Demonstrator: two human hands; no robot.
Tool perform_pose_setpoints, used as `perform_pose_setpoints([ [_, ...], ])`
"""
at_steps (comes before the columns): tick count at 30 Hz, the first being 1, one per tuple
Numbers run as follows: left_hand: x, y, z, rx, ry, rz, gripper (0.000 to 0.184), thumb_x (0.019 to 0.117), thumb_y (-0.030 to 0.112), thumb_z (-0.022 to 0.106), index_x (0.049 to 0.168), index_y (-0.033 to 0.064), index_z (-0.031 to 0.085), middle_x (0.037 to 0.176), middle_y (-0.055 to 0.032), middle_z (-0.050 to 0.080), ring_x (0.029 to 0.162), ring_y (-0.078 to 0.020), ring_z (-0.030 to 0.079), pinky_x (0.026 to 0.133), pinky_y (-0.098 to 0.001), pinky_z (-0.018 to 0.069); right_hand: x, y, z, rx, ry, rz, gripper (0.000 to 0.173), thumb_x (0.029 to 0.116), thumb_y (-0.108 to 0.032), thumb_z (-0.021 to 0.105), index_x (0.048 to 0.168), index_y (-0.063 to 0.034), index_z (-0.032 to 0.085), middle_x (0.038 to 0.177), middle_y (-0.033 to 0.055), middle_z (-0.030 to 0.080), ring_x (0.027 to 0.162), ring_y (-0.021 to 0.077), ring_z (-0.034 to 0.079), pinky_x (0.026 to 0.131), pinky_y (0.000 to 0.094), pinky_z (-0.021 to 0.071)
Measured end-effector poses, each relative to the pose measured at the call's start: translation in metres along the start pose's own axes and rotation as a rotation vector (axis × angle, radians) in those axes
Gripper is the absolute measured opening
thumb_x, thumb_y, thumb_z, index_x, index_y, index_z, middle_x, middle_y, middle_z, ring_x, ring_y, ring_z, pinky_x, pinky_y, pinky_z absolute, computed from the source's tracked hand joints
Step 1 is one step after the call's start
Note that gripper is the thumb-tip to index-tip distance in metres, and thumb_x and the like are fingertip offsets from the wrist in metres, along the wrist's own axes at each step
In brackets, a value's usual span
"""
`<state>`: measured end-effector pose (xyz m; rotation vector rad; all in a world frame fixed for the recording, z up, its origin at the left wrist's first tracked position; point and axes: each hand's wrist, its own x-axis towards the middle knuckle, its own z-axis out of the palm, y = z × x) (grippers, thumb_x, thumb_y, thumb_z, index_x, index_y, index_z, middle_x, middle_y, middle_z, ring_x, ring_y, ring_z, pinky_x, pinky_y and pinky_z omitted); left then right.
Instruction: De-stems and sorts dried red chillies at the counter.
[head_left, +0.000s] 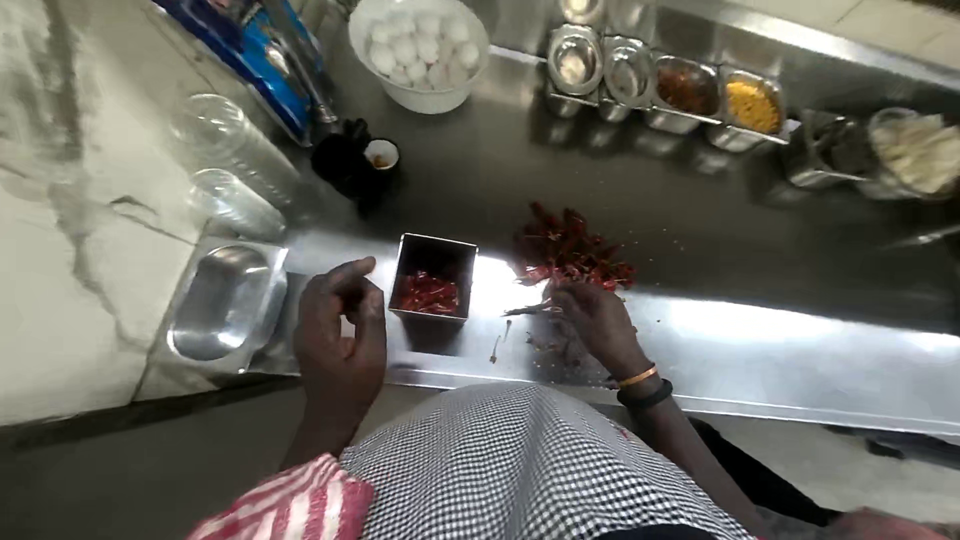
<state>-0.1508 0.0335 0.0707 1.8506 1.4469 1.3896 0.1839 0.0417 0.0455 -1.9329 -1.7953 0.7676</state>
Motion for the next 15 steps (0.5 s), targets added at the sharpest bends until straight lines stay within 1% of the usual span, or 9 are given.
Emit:
perform_pose_setpoints([
  [2,0.013,0.025,0.007,-0.036,-0.105,0.115,0.03,0.105,0.018,0.053,0.126,-0.0007,0.063,0.108,-0.009,0.066,0.091,-0.0094,0.063,0.081,-0.0262,0.0556,-0.009,-0.002,-0.007,0.204,0.0,0.07,0.029,0.1072,-0.03,0.054,0.121,-0.01,0.07,0.096,0.0067,0.074,0.083,0.0179,0.071,0.079,0.0445,0.0596],
  [4,0.023,0.044,0.022,-0.05,-0.282,0.224,0.03,0.1053,0.021,0.051,0.122,0.0025,0.067,0.11,-0.0075,0.068,0.095,-0.0094,0.065,0.085,-0.0284,0.0561,-0.022,-0.012,-0.015,0.321,-0.035,0.07,0.03,0.109,-0.028,0.05,0.122,-0.007,0.066,0.089,0.0081,0.07,0.07,0.0167,0.067,0.066,0.038,0.059],
  [5,0.028,0.049,0.034,-0.034,-0.382,0.276,0.03,0.1051,0.022,0.05,0.123,0.0059,0.068,0.11,-0.0064,0.069,0.096,-0.0113,0.065,0.084,-0.0315,0.0568,-0.027,-0.017,-0.017,0.316,-0.059,0.048,0.029,0.1089,-0.027,0.05,0.12,-0.0073,0.067,0.09,0.007,0.069,0.071,0.0163,0.066,0.066,0.0374,0.0591],
  [7,0.033,0.056,0.058,0.052,-0.587,0.352,0.035,0.1057,0.026,0.049,0.133,0.0116,0.065,0.115,-0.0071,0.067,0.099,-0.0182,0.066,0.085,-0.0389,0.0567,-0.04,-0.025,-0.022,0.164,-0.107,-0.064,0.026,0.1073,-0.028,0.053,0.118,-0.0117,0.07,0.101,0.0026,0.071,0.081,0.0141,0.068,0.075,0.0384,0.0608],
  [9,0.035,0.055,0.079,0.148,-0.81,0.394,0.038,0.1063,0.03,0.049,0.138,0.0123,0.062,0.121,-0.0096,0.065,0.108,-0.0243,0.066,0.091,-0.0435,0.0562,-0.055,-0.034,-0.024,-0.013,-0.092,-0.222,0.02,0.1036,-0.028,0.06,0.11,-0.0147,0.074,0.1,0.0015,0.069,0.082,0.0133,0.067,0.074,0.0384,0.0591],
  [10,0.034,0.052,0.087,0.158,-0.921,0.4,0.035,0.1069,0.031,0.05,0.132,0.0119,0.065,0.119,-0.0094,0.065,0.109,-0.0251,0.065,0.092,-0.0446,0.0553,-0.059,-0.034,-0.023,-0.092,-0.081,-0.27,0.021,0.1032,-0.032,0.06,0.108,-0.0176,0.075,0.097,-0.001,0.069,0.081,0.0113,0.067,0.073,0.0364,0.0596],
  [12,0.032,0.046,0.101,0.167,-1.11,0.408,0.029,0.1077,0.032,0.05,0.112,0.0124,0.07,0.106,-0.0062,0.069,0.103,-0.0224,0.067,0.089,-0.044,0.0552,-0.066,-0.03,-0.02,-0.234,-0.057,-0.323,0.024,0.1033,-0.036,0.058,0.106,-0.0192,0.075,0.093,-0.0014,0.068,0.081,0.0128,0.068,0.071,0.0372,0.0596],
  [14,0.034,0.043,0.109,0.105,-1.248,0.349,0.03,0.1087,0.035,0.048,0.107,0.013,0.07,0.102,-0.0033,0.069,0.098,-0.018,0.067,0.087,-0.043,0.0555,-0.069,-0.023,-0.016,-0.256,-0.061,-0.327,0.022,0.1024,-0.033,0.06,0.104,-0.0167,0.075,0.092,0.0018,0.069,0.081,0.0175,0.069,0.069,0.0408,0.0596],
  [15,0.035,0.041,0.111,0.03,-1.292,0.285,0.03,0.1087,0.034,0.049,0.107,0.0131,0.07,0.101,-0.0015,0.069,0.098,-0.0147,0.066,0.091,-0.0419,0.0544,-0.07,-0.019,-0.014,-0.232,-0.061,-0.318,0.022,0.1023,-0.032,0.061,0.104,-0.0159,0.075,0.092,0.0027,0.069,0.081,0.0184,0.069,0.069,0.0413,0.0594],
])
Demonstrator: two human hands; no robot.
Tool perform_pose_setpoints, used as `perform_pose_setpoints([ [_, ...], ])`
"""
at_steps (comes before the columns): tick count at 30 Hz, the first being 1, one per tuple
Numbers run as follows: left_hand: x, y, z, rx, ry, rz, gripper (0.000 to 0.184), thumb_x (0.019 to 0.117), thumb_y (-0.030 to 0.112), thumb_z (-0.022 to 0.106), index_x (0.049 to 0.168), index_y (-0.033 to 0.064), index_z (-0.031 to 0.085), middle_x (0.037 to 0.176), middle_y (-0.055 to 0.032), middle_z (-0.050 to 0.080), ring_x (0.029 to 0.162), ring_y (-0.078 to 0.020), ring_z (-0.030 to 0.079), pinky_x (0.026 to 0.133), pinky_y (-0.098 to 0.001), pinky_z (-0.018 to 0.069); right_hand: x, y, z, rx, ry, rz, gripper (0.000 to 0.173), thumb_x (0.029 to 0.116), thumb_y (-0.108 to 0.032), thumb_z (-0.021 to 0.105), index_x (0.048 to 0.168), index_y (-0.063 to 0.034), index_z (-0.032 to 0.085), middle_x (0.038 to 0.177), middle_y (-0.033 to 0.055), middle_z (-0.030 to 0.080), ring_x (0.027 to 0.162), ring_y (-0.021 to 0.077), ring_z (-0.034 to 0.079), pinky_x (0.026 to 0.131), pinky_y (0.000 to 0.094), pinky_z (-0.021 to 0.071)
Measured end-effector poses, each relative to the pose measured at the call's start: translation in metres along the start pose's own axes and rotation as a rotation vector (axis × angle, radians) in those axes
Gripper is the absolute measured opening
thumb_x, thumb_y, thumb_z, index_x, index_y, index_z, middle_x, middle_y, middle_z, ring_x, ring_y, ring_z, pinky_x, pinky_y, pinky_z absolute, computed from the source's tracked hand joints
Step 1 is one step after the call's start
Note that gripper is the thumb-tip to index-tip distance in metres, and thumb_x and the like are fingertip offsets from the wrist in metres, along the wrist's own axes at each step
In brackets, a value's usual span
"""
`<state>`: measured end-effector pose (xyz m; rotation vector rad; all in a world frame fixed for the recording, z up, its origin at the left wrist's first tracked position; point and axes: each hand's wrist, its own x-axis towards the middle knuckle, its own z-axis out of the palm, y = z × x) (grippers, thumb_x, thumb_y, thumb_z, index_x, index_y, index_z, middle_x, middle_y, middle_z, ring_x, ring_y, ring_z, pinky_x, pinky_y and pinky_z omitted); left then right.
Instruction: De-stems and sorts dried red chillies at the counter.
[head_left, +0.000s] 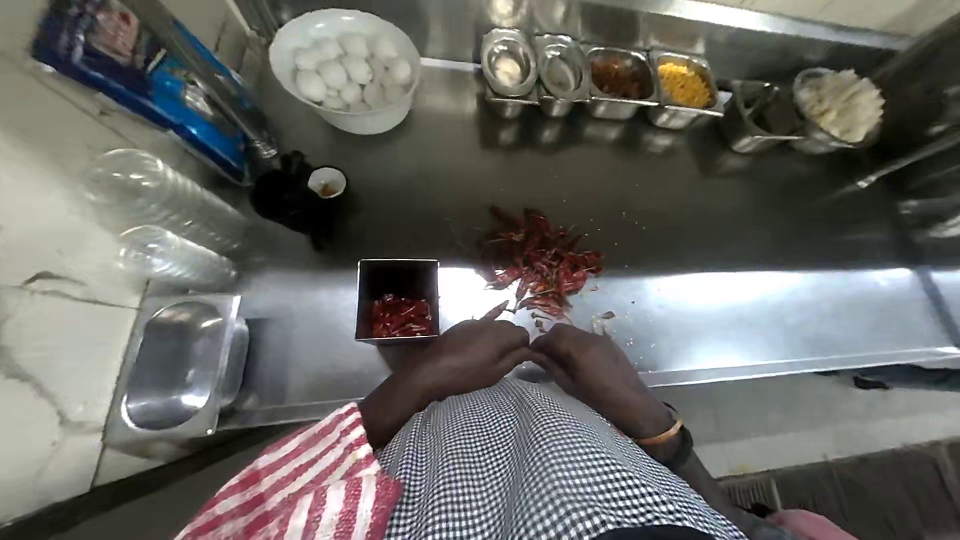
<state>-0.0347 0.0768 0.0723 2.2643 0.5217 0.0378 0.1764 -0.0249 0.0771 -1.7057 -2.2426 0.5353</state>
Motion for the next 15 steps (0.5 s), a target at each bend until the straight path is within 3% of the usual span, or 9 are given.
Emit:
perform_pose_setpoints([
  [2,0.003,-0.012,0.01,-0.347,0.037,0.025,0.026,0.1083,0.023,0.051,0.105,0.0085,0.071,0.097,0.0006,0.069,0.095,-0.0074,0.065,0.106,-0.0358,0.0472,-0.004,0.007,0.007,0.106,0.067,0.009,0.022,0.103,-0.03,0.06,0.105,-0.0146,0.075,0.093,0.0022,0.069,0.081,0.0164,0.069,0.071,0.0398,0.0593],
  [3,0.006,-0.019,0.021,-0.62,0.087,0.022,0.024,0.1084,0.017,0.049,0.102,0.0048,0.069,0.09,-0.0002,0.068,0.086,-0.0062,0.064,0.101,-0.0288,0.0484,-0.006,0.012,0.014,0.183,0.12,0.011,0.023,0.1043,-0.03,0.058,0.106,-0.0148,0.075,0.095,0.0004,0.069,0.082,0.0133,0.067,0.073,0.0372,0.0589],
  [4,0.01,-0.025,0.036,-0.922,0.147,0.01,0.022,0.1081,0.013,0.047,0.1,0.0036,0.065,0.085,-0.0012,0.066,0.077,-0.0069,0.063,0.083,-0.0233,0.0545,-0.007,0.018,0.022,0.248,0.168,0.011,0.023,0.1047,-0.029,0.057,0.106,-0.0143,0.074,0.095,-0.0003,0.068,0.083,0.0113,0.067,0.074,0.0353,0.0584],
  [6,0.016,-0.029,0.054,-1.237,0.265,-0.03,0.019,0.107,0.012,0.046,0.1,0.006,0.062,0.082,-0.0016,0.065,0.07,-0.0093,0.063,0.067,-0.0247,0.0561,-0.008,0.029,0.042,0.361,0.191,0.021,0.022,0.1041,-0.026,0.058,0.106,-0.0114,0.074,0.097,0.0017,0.069,0.085,0.0116,0.067,0.077,0.035,0.0574],
  [8,0.019,-0.026,0.053,-0.973,0.413,-0.069,0.011,0.1036,0.01,0.056,0.099,0.0044,0.065,0.083,-0.0017,0.065,0.071,-0.0079,0.061,0.066,-0.023,0.0535,-0.011,0.032,0.056,0.599,0.162,0.116,0.019,0.1033,-0.019,0.059,0.108,-0.006,0.072,0.095,0.0025,0.07,0.08,0.0081,0.066,0.075,0.0278,0.0583],
  [10,0.019,-0.029,0.048,-0.451,0.499,-0.075,0.012,0.1011,0.017,0.063,0.107,0.0082,0.068,0.097,-0.0013,0.066,0.083,-0.0082,0.063,0.076,-0.026,0.0559,-0.013,0.03,0.055,0.839,0.18,0.273,0.018,0.1049,-0.012,0.056,0.115,-0.0005,0.066,0.091,0.0056,0.07,0.074,0.0102,0.068,0.068,0.0267,0.0603],
  [12,0.017,-0.031,0.046,-0.059,0.513,-0.164,0.022,0.1033,0.02,0.059,0.12,0.0086,0.067,0.112,-0.0089,0.065,0.095,-0.019,0.067,0.085,-0.0391,0.0589,-0.014,0.032,0.047,0.91,0.215,0.455,0.02,0.1066,-0.011,0.052,0.12,-0.001,0.061,0.094,0.0078,0.07,0.076,0.0145,0.07,0.068,0.0305,0.062],
  [15,0.022,-0.023,0.057,0.136,0.442,-0.517,0.03,0.1061,0.017,0.051,0.134,0.0081,0.057,0.132,-0.0156,0.056,0.095,-0.0286,0.07,0.08,-0.046,0.0609,-0.011,0.044,0.042,0.907,0.249,0.548,0.02,0.1036,-0.01,0.051,0.12,-0.002,0.06,0.101,0.0092,0.069,0.078,0.0165,0.069,0.068,0.0333,0.0602],
])
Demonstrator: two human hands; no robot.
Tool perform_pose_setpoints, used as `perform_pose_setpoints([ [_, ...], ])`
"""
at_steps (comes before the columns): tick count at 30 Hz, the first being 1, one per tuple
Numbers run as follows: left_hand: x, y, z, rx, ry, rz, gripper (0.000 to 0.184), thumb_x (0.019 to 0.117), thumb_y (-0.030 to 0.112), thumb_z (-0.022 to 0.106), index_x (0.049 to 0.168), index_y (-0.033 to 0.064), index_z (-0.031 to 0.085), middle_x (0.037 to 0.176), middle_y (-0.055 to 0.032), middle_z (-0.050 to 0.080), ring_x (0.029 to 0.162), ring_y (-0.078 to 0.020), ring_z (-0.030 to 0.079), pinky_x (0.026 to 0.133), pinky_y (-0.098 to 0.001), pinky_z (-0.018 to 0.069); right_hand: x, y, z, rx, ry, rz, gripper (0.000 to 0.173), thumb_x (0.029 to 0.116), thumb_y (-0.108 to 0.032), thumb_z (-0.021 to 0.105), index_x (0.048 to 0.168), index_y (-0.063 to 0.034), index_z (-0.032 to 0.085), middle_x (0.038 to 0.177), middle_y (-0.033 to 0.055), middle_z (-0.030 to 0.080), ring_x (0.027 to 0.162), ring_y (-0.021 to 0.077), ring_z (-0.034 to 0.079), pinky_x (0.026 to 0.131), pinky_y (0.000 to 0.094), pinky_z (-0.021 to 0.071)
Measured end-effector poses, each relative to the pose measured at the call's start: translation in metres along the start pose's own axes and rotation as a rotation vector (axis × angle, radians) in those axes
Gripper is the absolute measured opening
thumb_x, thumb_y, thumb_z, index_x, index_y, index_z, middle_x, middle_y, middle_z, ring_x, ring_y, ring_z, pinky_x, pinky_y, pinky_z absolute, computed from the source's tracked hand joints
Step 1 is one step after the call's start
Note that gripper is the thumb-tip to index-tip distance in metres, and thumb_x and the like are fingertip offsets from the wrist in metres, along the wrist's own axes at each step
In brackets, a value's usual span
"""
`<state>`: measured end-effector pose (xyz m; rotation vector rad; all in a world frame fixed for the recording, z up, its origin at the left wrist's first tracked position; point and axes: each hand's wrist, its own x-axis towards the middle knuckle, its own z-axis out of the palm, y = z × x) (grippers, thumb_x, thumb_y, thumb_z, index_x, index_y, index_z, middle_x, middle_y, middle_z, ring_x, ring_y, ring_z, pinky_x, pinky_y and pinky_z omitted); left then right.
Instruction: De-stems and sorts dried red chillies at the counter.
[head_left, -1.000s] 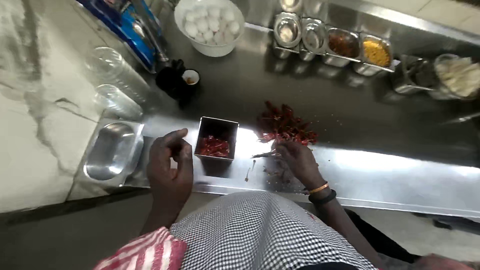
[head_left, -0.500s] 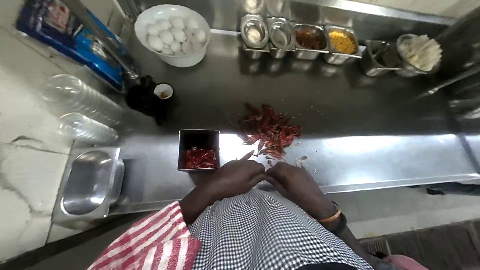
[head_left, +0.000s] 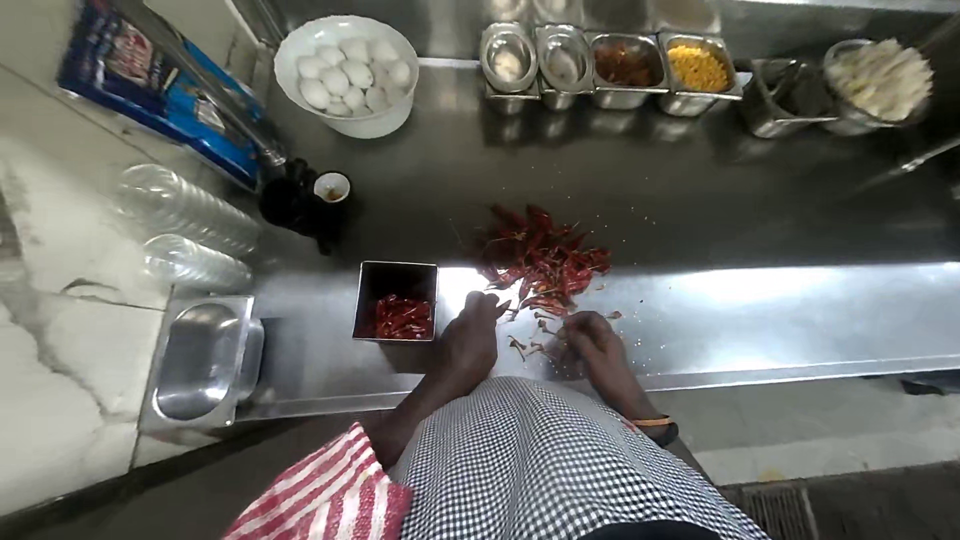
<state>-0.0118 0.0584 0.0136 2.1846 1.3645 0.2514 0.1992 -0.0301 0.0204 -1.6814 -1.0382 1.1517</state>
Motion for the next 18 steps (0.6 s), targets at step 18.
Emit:
perform_pose_setpoints([
  [18,-0.005,0.015,0.003,-0.153,-0.084,0.026,0.031,0.1069,0.033,0.053,0.106,0.007,0.07,0.099,-0.0108,0.068,0.093,-0.0258,0.069,0.081,-0.0478,0.0581,0.061,-0.028,-0.005,-0.986,-0.431,-0.713,0.011,0.0933,-0.019,0.071,0.103,-0.0193,0.076,0.11,0.0044,0.071,0.104,0.0238,0.068,0.084,0.0451,0.0587],
])
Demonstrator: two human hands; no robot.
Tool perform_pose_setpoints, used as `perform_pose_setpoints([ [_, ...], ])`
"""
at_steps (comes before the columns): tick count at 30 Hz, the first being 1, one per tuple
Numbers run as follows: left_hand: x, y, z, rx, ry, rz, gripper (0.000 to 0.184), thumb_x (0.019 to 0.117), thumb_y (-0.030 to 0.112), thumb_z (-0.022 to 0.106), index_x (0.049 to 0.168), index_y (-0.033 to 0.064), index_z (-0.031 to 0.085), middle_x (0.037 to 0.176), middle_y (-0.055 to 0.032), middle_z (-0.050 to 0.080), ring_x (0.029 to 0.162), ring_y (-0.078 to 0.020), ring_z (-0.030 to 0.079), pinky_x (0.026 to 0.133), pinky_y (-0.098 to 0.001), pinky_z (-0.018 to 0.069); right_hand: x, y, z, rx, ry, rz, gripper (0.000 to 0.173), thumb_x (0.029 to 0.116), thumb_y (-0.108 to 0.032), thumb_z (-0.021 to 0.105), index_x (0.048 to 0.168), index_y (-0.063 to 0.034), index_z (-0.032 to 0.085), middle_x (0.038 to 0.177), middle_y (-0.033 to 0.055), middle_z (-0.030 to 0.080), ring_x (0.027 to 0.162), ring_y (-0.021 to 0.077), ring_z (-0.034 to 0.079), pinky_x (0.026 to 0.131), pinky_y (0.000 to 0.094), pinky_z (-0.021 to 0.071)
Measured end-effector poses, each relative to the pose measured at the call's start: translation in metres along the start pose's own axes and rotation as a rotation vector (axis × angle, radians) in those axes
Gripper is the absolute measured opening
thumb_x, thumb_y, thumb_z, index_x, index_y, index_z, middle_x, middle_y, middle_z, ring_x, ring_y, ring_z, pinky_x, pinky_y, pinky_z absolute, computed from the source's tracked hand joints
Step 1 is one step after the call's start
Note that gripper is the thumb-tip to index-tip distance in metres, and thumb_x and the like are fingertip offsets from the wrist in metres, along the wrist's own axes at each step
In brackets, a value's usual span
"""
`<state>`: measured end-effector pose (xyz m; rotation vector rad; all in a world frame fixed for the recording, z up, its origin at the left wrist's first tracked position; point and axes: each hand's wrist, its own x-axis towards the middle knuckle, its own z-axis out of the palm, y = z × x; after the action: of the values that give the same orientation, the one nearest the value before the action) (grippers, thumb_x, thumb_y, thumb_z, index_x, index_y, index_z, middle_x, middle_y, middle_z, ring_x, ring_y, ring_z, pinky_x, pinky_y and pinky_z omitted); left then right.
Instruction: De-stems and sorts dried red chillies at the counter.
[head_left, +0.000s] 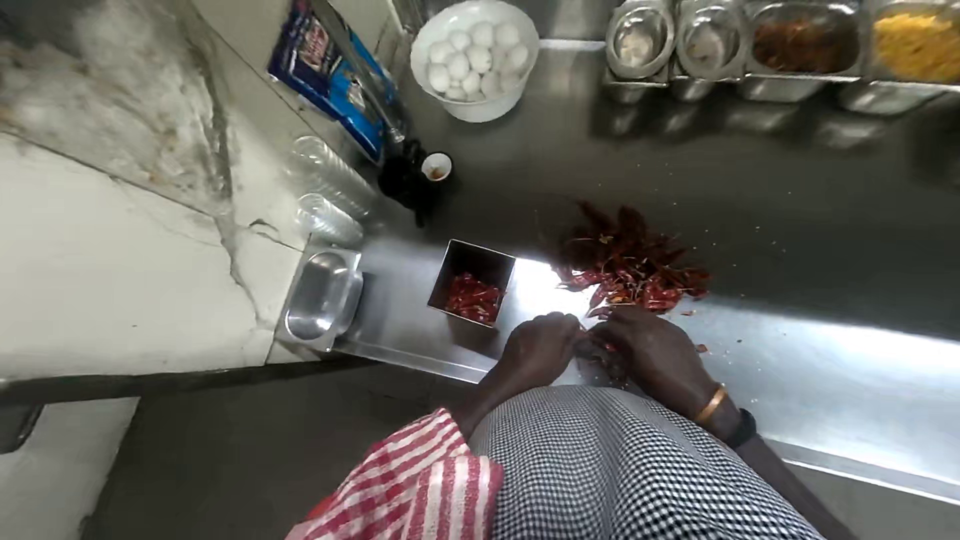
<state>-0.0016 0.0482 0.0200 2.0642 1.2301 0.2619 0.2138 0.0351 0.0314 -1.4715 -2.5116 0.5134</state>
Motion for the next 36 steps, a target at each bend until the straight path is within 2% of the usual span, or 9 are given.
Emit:
perform_pose_setpoints([
  [3,-0.001,-0.001,-0.003,-0.467,-0.132,-0.017,0.031,0.1086,0.028,0.051,0.105,0.0044,0.07,0.096,-0.0051,0.068,0.087,-0.0137,0.065,0.083,-0.0346,0.0548,-0.013,0.012,-0.001,0.241,0.014,0.012,0.012,0.0938,-0.021,0.071,0.104,-0.0195,0.078,0.103,0.0021,0.071,0.094,0.0195,0.069,0.078,0.0444,0.0592],
  [7,0.0,0.002,0.008,-1.146,-0.079,-0.134,0.024,0.1083,0.018,0.045,0.099,0.0065,0.064,0.081,0.0014,0.063,0.064,-0.0041,0.057,0.059,-0.0184,0.0497,-0.03,0.022,0.013,0.591,-0.001,0.065,0.016,0.0985,-0.028,0.067,0.106,-0.0196,0.078,0.105,-0.0055,0.072,0.097,0.0075,0.067,0.087,0.0348,0.0572],
  [12,0.027,0.001,0.006,-0.109,0.325,-0.02,0.025,0.0992,0.027,0.065,0.118,0.01,0.069,0.105,-0.0082,0.066,0.083,-0.0202,0.066,0.073,-0.0417,0.0583,-0.05,0.025,0.009,0.929,0.002,0.423,0.029,0.1041,-0.018,0.059,0.132,-0.013,0.063,0.099,0.002,0.071,0.076,0.0106,0.067,0.069,0.0293,0.0593],
  [17,0.057,0.019,-0.007,0.307,0.266,-0.128,0.023,0.1021,0.023,0.061,0.118,0.0091,0.07,0.128,-0.0175,0.062,0.119,-0.0379,0.06,0.095,-0.0549,0.052,-0.055,0.027,-0.002,0.991,0.128,0.53,0.013,0.0976,-0.007,0.062,0.11,-0.0092,0.066,0.095,0.0035,0.066,0.071,0.0125,0.061,0.061,0.0279,0.0534],
  [20,0.064,0.004,0.002,0.353,0.322,-0.109,0.022,0.1027,0.023,0.058,0.111,0.0087,0.073,0.12,-0.0154,0.066,0.113,-0.0371,0.063,0.092,-0.0553,0.0524,-0.053,0.032,-0.004,0.841,0.178,0.467,0.016,0.0919,-0.014,0.073,0.108,-0.0147,0.073,0.1,0.0018,0.065,0.074,0.0116,0.062,0.063,0.028,0.0558],
  [26,0.022,0.013,0.004,0.3,0.413,-0.021,0.021,0.104,0.017,0.054,0.111,0.0049,0.069,0.104,-0.0143,0.07,0.098,-0.033,0.068,0.088,-0.0498,0.0552,-0.03,0.027,-0.023,0.273,0.302,0.182,0.021,0.098,-0.03,0.067,0.116,-0.0234,0.076,0.103,0.0007,0.066,0.084,0.0136,0.065,0.07,0.0368,0.0583],
  [29,0.008,0.018,0.011,0.225,0.315,0.141,0.016,0.0994,0.014,0.058,0.107,0.007,0.069,0.102,-0.0116,0.07,0.096,-0.0297,0.068,0.084,-0.0458,0.0566,-0.008,0.013,-0.028,0.016,0.142,0.018,0.027,0.0989,-0.036,0.065,0.12,-0.0228,0.074,0.116,0.0038,0.068,0.098,0.0207,0.069,0.078,0.0426,0.0597],
  [32,0.002,0.02,0.014,0.222,0.157,0.122,0.022,0.1029,0.025,0.057,0.108,0.008,0.069,0.097,-0.0103,0.069,0.094,-0.0284,0.068,0.083,-0.045,0.0566,-0.004,0.008,-0.013,-0.068,0.074,-0.101,0.01,0.0963,-0.024,0.068,0.1,-0.0176,0.075,0.101,0.0031,0.071,0.098,0.0224,0.069,0.081,0.0416,0.0586],
  [36,-0.008,0.013,0.006,0.059,-0.041,0.033,0.035,0.1081,0.036,0.049,0.107,0.0096,0.071,0.098,-0.0083,0.071,0.097,-0.0248,0.069,0.087,-0.0462,0.0558,-0.019,0.002,-0.006,0.012,0.051,-0.055,0.012,0.0981,-0.022,0.065,0.102,-0.0167,0.075,0.098,0.005,0.07,0.095,0.0235,0.069,0.078,0.0431,0.0588],
])
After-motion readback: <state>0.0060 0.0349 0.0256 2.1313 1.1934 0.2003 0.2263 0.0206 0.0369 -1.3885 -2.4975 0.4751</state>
